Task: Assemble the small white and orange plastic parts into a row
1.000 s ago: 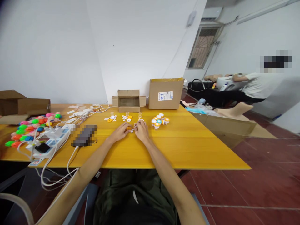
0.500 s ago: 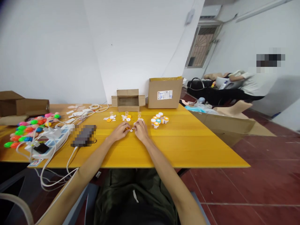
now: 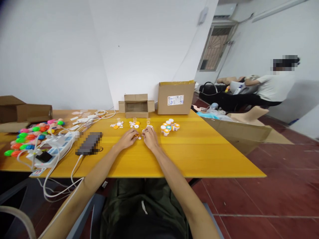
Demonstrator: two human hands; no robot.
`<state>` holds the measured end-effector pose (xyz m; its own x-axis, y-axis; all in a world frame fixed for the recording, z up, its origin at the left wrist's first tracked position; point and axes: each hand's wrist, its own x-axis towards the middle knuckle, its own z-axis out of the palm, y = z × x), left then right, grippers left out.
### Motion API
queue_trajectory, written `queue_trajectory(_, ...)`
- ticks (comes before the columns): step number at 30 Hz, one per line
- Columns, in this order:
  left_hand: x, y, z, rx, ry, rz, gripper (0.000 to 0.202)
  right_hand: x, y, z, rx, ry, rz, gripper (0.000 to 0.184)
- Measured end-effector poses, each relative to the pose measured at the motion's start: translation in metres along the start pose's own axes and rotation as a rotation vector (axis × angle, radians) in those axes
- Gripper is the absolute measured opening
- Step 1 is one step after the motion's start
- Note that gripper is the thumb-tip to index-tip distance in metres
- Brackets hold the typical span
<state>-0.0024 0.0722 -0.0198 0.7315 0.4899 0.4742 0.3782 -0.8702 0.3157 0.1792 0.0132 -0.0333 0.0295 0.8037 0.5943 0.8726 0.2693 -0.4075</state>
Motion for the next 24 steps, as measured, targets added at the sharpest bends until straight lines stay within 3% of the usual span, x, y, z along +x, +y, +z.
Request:
queue_trajectory(7, 0.0, -0.003, 0.002, 0.046, -0.024, -0.039, 0.025, 0.0, -0.001, -0.003, -0.019, -0.025, 0.038, 0.02)
queue_trajectory(24, -0.001, 0.01, -0.005, 0.112, -0.108, -0.179, 0.027, -0.001, -0.014, -0.009, -0.209, -0.113, 0.14, 0.033)
